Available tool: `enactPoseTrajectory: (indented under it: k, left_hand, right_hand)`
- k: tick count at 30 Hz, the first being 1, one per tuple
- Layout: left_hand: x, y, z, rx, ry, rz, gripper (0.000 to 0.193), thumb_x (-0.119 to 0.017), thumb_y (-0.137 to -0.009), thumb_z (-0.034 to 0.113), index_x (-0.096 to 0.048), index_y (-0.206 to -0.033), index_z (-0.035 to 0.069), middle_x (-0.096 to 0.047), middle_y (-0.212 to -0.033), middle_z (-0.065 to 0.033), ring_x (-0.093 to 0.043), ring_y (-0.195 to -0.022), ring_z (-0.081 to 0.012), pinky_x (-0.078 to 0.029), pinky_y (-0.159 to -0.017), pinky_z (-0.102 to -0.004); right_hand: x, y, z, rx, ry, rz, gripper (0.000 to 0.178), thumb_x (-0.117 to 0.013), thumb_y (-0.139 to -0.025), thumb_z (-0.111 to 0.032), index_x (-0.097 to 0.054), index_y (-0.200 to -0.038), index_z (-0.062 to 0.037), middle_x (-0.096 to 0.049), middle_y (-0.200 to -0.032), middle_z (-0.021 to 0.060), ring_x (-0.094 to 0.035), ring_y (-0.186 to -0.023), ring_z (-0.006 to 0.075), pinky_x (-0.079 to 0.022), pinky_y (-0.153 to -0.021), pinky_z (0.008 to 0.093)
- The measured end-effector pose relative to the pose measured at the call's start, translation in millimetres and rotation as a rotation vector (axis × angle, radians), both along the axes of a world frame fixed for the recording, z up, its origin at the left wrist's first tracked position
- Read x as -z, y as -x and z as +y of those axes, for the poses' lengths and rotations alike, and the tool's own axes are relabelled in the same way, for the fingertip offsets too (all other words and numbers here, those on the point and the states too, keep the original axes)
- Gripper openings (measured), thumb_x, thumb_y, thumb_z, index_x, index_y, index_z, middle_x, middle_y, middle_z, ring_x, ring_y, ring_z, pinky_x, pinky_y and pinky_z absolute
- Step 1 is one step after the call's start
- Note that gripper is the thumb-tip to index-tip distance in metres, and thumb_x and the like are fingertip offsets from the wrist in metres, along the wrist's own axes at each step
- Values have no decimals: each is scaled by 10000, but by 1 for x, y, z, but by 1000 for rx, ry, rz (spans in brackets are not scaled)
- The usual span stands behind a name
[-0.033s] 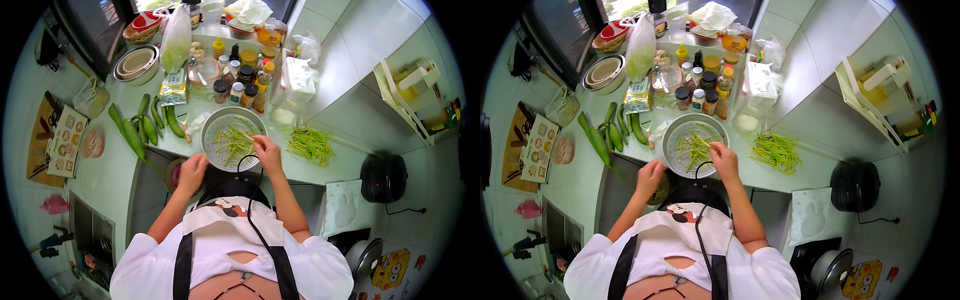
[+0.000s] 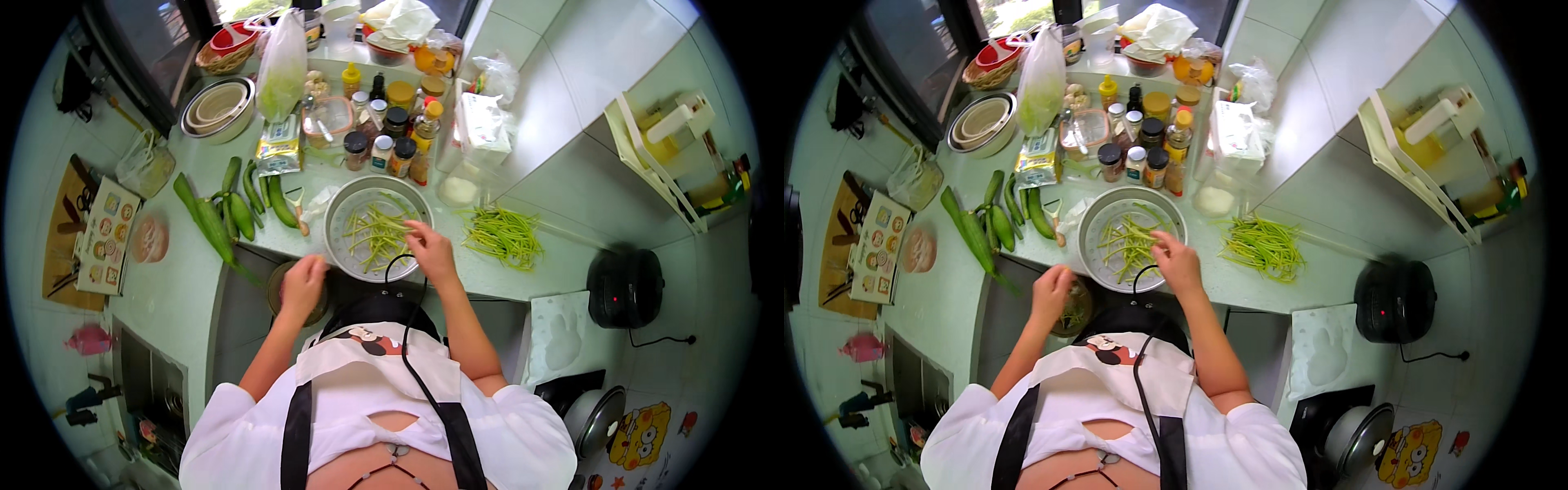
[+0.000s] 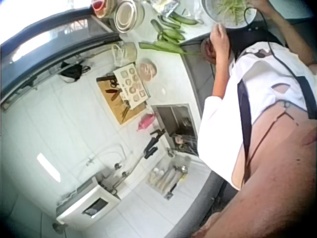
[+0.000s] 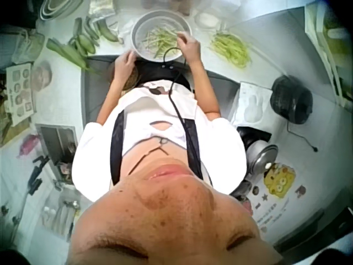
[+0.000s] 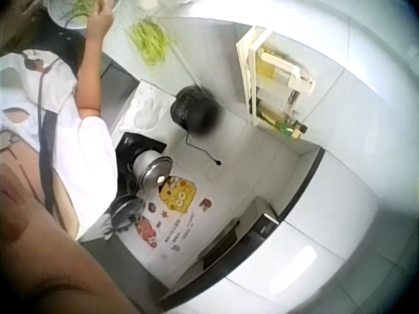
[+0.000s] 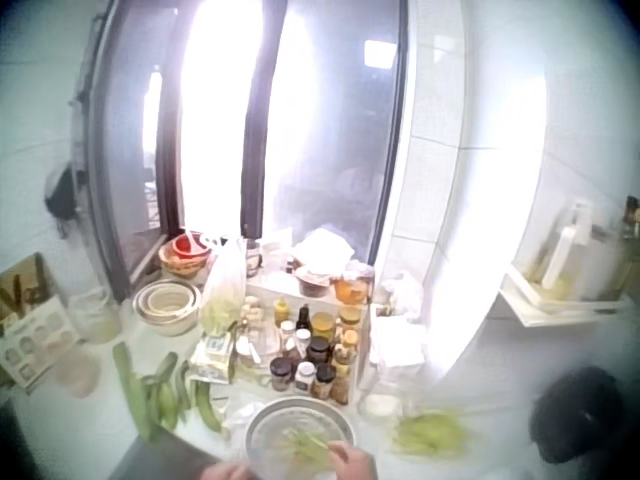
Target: The person breaks long stalks of a green vegetable into shorter segments by hand, placing the segments onto the counter.
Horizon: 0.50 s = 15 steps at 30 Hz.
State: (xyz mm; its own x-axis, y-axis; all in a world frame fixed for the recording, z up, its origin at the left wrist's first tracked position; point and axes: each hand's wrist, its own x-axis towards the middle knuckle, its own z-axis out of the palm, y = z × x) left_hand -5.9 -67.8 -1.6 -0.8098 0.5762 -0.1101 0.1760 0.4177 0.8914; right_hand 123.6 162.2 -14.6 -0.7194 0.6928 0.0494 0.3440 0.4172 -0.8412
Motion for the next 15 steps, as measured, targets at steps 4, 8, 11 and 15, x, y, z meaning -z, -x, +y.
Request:
enactPoseTrajectory:
  k: [4,8,11,15]
  left_hand:
    - [53,27,-44,-172,63,6,271,-533,-896,242,-575,-796,-6,-589,-648,-132,-552,-580,-193,-430,-565,-336]
    - [108,48,-82,-236,322,156,382,-555,-889,344,-583,-709,8,-542,-556,-84,-513,-508,-153,-406,-509,-329]
    - [122,54,-90,-289,383,215,387,-571,-877,353,-583,-692,14,-533,-526,-84,-527,-485,-164,-416,-501,-345]
    - [120,54,-79,-363,347,80,370,-579,-864,350,-583,-733,4,-571,-624,-160,-555,-575,-310,-428,-569,-400]
  right_hand:
    - [7,-10,9,-9,-46,-138,245,-608,-815,-239,-660,-1040,-155,-683,-880,102,-657,-783,284,-507,-696,382]
    - [16,-45,35,126,-16,-182,229,-606,-823,-254,-667,-1017,-149,-679,-900,101,-655,-800,280,-505,-706,379]
    - [38,-77,69,242,-64,-195,214,-604,-824,-255,-673,-997,-150,-676,-894,118,-647,-797,297,-502,-705,382]
    - [49,-102,108,388,-171,-232,192,-603,-823,-248,-674,-966,-141,-670,-896,127,-637,-807,308,-496,-707,396]
